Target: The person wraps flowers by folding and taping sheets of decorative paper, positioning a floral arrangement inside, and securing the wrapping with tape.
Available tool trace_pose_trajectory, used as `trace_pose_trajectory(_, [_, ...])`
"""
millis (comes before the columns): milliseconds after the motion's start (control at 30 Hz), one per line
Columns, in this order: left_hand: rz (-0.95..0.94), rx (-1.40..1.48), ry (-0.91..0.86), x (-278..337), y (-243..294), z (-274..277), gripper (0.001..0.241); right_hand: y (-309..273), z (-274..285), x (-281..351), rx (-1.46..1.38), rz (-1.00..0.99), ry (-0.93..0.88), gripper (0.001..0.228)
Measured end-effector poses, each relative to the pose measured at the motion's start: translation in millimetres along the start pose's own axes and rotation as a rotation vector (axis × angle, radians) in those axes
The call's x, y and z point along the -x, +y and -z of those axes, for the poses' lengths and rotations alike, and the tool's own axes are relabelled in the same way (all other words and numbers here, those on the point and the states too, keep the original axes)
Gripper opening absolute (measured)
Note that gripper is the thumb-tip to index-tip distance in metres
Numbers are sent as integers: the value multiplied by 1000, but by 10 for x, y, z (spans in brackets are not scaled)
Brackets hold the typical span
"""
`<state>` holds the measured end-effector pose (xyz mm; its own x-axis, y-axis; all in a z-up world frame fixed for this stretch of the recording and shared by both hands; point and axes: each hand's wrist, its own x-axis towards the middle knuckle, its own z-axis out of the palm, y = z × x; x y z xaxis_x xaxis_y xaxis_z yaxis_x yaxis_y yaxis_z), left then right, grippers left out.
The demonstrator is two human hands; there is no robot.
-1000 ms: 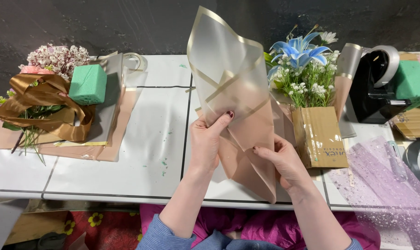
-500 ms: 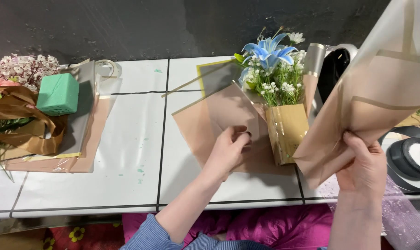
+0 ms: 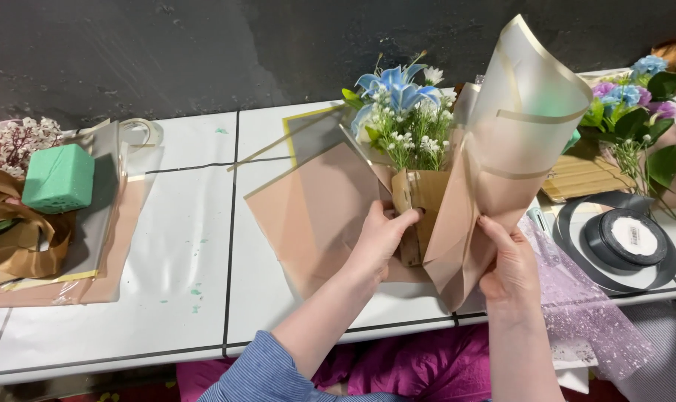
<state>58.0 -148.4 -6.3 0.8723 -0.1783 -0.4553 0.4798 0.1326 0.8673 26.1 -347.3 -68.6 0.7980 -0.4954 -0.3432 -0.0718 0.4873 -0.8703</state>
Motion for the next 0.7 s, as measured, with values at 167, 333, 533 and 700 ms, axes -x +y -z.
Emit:
trace_pose_trajectory(167, [-52,-44,83,272,247,69,76,48,-42,88,-16,-29,-9,20])
trace_pose_trajectory(333, [-302,-394,138,471,513,651,61,-152,15,211,-73,12,-19,19])
trace_pose_trajectory(533, [-26,-221,190,413,641,1728,80,-41,-128,416,-50,-121,-25,23])
trace_pose_trajectory(700, [22,-394,331,668,723,2244,66,257,-357,739,-87,-307,29,34])
